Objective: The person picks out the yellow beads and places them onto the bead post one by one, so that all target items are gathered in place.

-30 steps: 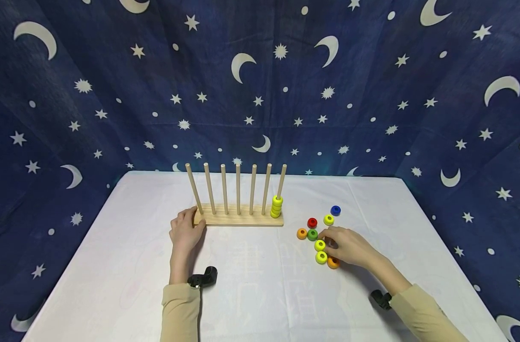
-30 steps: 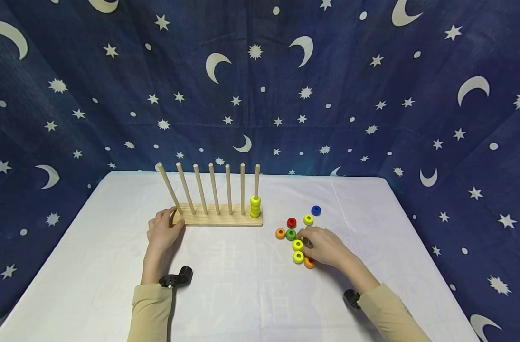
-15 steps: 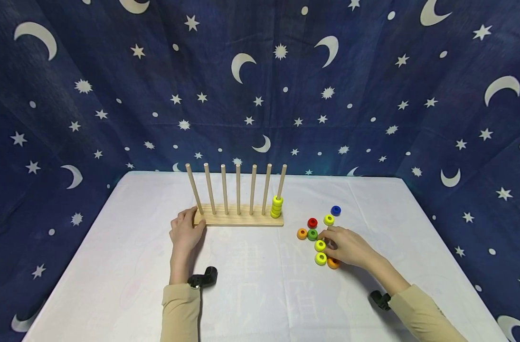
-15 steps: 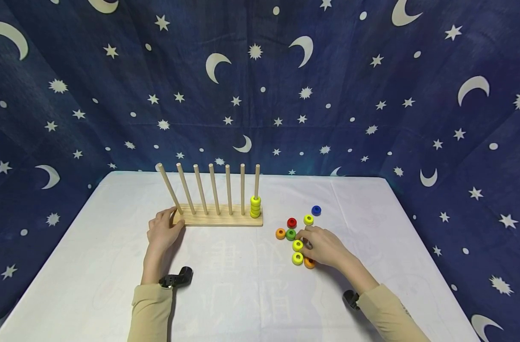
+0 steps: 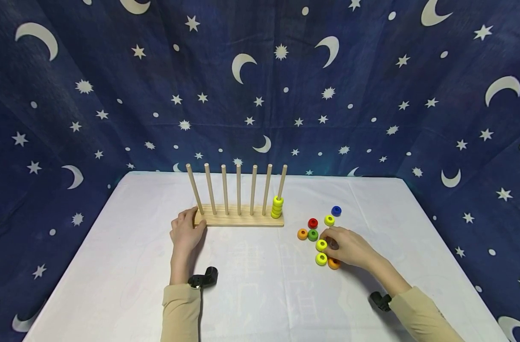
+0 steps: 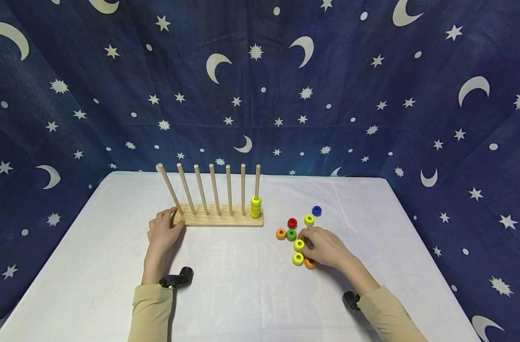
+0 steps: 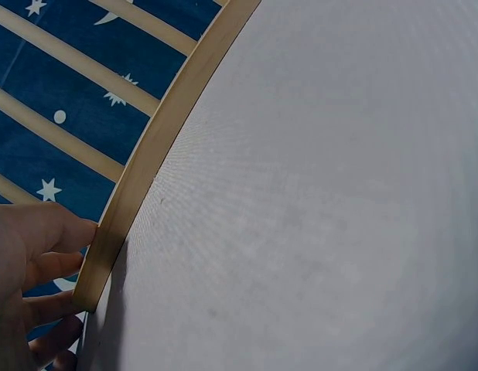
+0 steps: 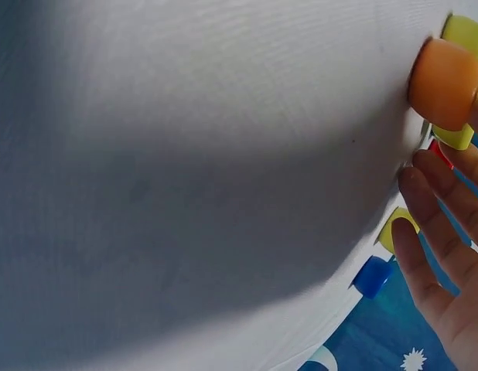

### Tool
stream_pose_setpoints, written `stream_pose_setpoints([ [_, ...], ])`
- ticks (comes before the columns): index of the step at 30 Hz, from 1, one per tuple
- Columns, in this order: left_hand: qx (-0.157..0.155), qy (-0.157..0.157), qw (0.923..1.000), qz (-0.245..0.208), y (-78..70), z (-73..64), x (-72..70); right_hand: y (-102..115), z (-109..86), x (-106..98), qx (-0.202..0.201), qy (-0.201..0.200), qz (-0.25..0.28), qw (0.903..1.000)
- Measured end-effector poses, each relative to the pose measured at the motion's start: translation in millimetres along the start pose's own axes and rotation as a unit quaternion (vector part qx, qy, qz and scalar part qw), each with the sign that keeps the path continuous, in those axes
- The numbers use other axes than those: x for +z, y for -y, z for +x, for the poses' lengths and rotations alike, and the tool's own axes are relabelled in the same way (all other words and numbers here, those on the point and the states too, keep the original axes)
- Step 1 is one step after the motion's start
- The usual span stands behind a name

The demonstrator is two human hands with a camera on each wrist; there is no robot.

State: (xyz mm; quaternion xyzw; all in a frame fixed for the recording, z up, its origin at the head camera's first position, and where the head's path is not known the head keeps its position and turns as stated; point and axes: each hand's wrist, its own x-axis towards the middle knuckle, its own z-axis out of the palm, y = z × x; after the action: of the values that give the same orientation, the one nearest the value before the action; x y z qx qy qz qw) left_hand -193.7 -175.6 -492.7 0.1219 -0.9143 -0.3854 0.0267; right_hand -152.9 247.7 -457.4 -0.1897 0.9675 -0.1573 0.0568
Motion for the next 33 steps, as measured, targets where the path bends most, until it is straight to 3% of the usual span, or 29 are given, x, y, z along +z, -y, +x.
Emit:
stream_pose_setpoints([
  [10, 0.000, 0.008, 1.0000, 0.000, 0.6, 1.7, 0.3, 0.8, -1.5, -2.7, 0.034, 0.004, 0.021, 0.9992],
  [19, 0.001, -0.003, 1.0000, -0.003, -0.1, -0.1, 0.0, -0.8, 0.2, -6.9, 0.025, -0.049, 0.029, 0.9981],
  [33, 0.001, 0.001, 1.0000, 0.005, 0.6, 0.8, 1.5, 9.1, 8.8, -15.6, 0.024, -0.091, 0.053, 0.9941],
])
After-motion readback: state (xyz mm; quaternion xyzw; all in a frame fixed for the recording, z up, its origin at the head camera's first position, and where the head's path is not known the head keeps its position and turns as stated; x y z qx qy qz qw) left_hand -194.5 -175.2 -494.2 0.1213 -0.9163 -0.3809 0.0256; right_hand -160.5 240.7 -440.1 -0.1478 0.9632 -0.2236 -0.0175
